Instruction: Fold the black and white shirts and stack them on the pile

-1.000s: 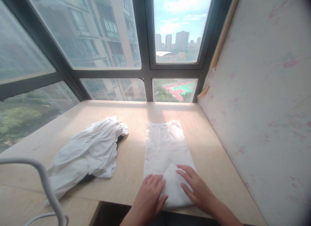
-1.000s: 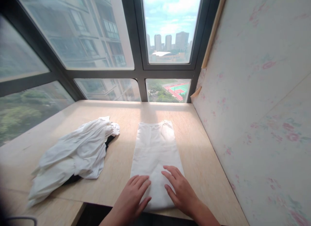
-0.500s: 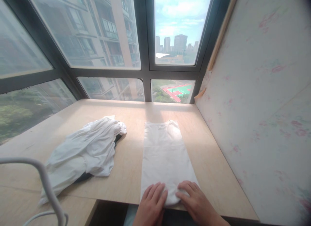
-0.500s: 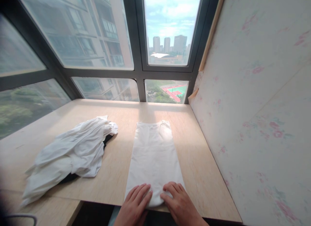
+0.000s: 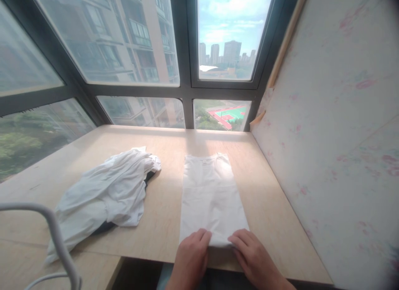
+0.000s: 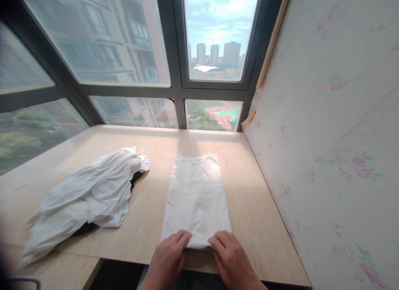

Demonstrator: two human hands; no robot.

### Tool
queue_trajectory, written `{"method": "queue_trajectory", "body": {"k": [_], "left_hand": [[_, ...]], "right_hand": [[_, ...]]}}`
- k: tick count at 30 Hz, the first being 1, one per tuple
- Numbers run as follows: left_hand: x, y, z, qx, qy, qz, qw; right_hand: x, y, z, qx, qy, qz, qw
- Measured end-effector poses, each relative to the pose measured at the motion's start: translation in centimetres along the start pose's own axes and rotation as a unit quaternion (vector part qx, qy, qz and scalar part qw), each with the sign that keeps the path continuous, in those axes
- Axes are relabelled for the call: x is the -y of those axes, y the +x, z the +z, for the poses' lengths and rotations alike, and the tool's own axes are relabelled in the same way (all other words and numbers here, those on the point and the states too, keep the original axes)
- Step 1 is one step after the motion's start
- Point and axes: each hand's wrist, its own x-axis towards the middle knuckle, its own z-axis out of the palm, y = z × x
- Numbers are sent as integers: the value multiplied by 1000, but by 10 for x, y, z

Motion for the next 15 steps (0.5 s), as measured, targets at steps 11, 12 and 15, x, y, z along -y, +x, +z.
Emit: {"method": "queue_trajectory", "body": {"k": [11,12,15], "left_hand": [[61,-37,2,-194,-15,110,975],[67,-40,-1,-197,-38,104,974],[77,-48,-19,-192,-149,38,969]], "right_hand": [[-46,-27,-20,-82,10,8,997],[-46,-26,-25,-81,18,13,996],[-40,-19,-41,-74,55,26,995]]}}
